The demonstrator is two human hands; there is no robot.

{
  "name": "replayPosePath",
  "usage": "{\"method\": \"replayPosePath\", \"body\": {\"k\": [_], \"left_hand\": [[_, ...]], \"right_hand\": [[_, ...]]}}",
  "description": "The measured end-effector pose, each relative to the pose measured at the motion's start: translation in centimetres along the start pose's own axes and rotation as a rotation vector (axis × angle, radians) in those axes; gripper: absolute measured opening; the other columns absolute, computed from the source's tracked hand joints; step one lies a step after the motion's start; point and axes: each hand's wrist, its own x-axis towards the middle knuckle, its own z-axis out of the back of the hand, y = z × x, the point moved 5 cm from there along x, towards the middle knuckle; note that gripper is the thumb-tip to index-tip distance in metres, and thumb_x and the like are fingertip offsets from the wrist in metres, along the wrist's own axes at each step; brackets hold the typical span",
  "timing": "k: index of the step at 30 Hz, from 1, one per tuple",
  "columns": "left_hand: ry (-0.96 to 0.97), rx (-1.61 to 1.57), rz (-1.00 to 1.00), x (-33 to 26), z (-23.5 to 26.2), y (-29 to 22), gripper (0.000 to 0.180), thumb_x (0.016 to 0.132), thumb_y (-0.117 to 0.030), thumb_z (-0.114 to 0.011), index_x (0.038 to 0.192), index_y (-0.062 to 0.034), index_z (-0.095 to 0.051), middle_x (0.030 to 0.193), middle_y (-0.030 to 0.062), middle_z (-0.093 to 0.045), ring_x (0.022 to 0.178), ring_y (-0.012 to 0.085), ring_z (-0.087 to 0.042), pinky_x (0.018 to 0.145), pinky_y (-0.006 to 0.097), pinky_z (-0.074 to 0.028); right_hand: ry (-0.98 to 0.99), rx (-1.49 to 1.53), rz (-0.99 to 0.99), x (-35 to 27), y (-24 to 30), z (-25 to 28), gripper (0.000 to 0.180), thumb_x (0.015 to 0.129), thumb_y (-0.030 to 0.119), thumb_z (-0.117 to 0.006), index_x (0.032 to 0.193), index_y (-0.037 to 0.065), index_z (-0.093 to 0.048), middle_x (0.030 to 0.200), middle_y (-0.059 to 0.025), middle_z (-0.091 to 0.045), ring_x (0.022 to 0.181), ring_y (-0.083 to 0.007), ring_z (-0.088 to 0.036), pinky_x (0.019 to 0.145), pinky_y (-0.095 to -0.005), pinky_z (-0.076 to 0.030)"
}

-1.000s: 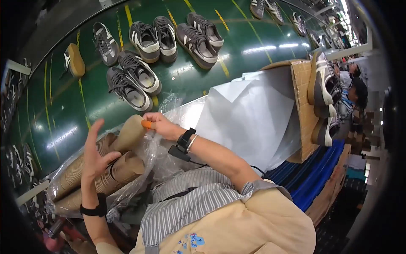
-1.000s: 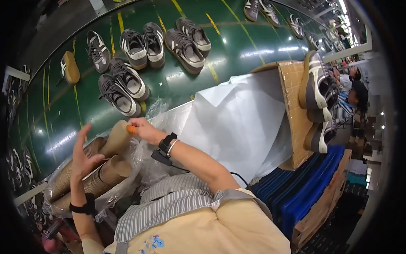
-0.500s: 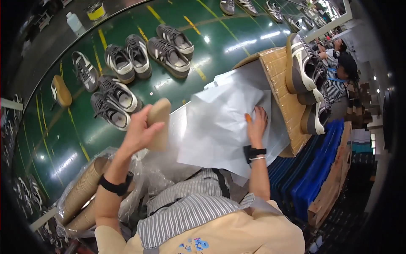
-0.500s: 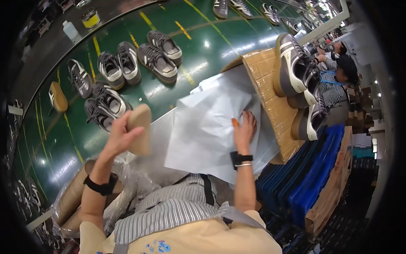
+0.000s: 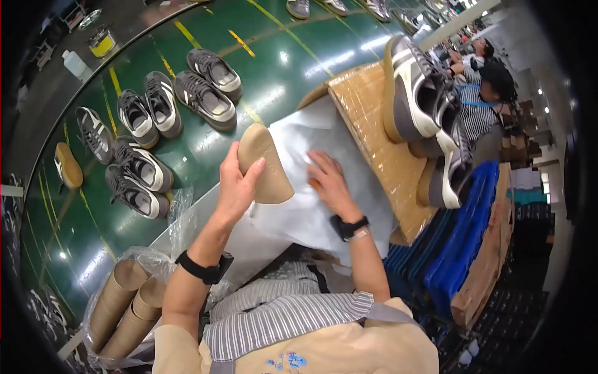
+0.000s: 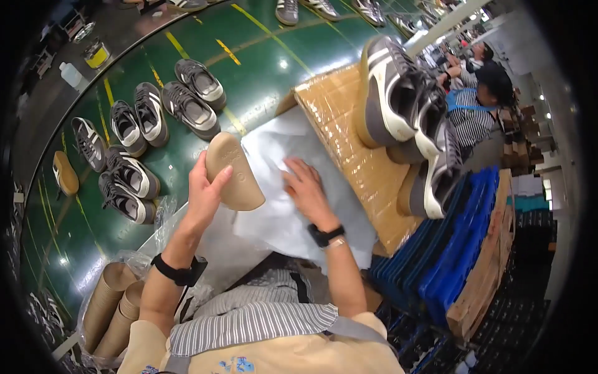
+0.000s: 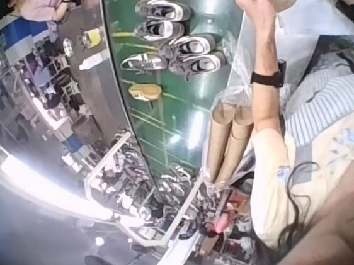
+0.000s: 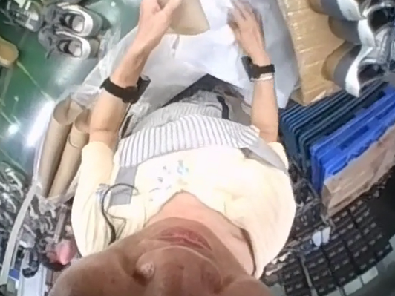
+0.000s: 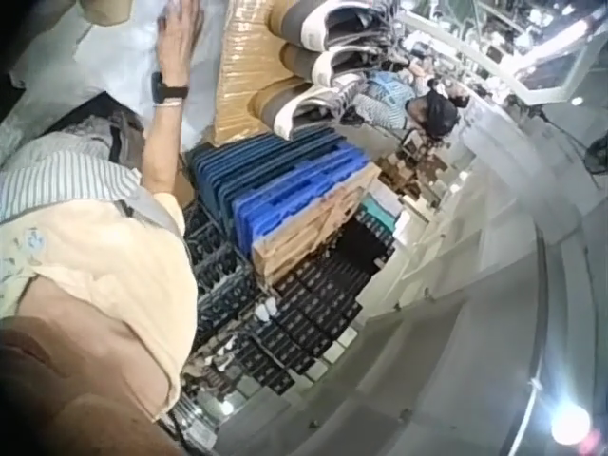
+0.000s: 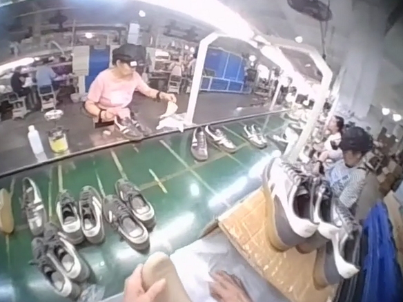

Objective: Inserting cardboard shoe supports into sneakers and wrapping them in tissue paper on a conveyor belt assembly line.

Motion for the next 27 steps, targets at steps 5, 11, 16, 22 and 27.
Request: {"method": "replayPosePath", "body": {"k": [5,11,16,22,27], "left_hand": [[-0.046,0.134,-0.113,0.3,-1.5,-0.6,0.024,0.09,-0.008,-0.056,0.11,0.0009,-0.048,0.091,0.0176,-0.065,0.084,0.0223,-0.063,0.076,0.035,-0.049],[-0.018,0.377,-0.318,1.0,-6.4,-0.1,0.029,0.085,-0.002,-0.06,0.111,0.0004,-0.049,0.092,0.0198,-0.064,0.085,0.0328,-0.065,0.075,0.037,-0.049],[0.144,0.296,-0.17,0.9,-6.7,3.2,0.032,0.083,-0.004,-0.06,0.113,-0.0008,-0.047,0.091,0.0261,-0.064,0.088,0.0447,-0.063,0.074,0.045,-0.049],[0.033,0.079,-0.187,0.3,-6.1,2.1,0.046,0.085,-0.004,-0.058,0.127,0.0006,-0.041,0.11,0.0221,-0.061,0.103,0.0351,-0.062,0.087,0.04,-0.048],[0.362,0.052,-0.046,-2.1,-4.4,3.1,0.061,0.082,-0.007,-0.061,0.138,0.0014,-0.038,0.122,0.0169,-0.059,0.118,0.027,-0.052,0.099,0.037,-0.042]], "right_hand": [[0.041,0.091,-0.279,-0.2,-1.7,6.1,0.038,0.076,0.002,-0.065,0.114,0.003,-0.061,0.131,-0.0147,-0.053,0.122,-0.0343,-0.048,0.103,-0.0413,-0.039],[-0.195,0.145,-0.373,-0.5,-5.2,0.7,0.034,0.076,0.004,-0.073,0.108,0.002,-0.063,0.111,-0.0066,-0.061,0.1,-0.0179,-0.059,0.084,-0.0302,-0.048],[-0.47,0.881,-0.533,-2.8,-7.4,1.4,0.028,0.09,0.007,-0.062,0.116,-0.002,-0.061,0.118,-0.0072,-0.06,0.105,-0.0161,-0.057,0.092,-0.0278,-0.045],[-0.265,1.64,-0.761,0.2,0.2,0.4,0.034,0.092,0.008,-0.059,0.125,0.002,-0.055,0.126,-0.0118,-0.055,0.121,-0.0224,-0.048,0.1,-0.0365,-0.04],[-0.284,0.265,0.142,8.6,9.3,5.1,0.081,0.076,0.023,-0.075,0.143,0.005,-0.033,0.137,-0.0295,-0.039,0.123,-0.0453,-0.043,0.102,-0.0466,-0.038]]}}
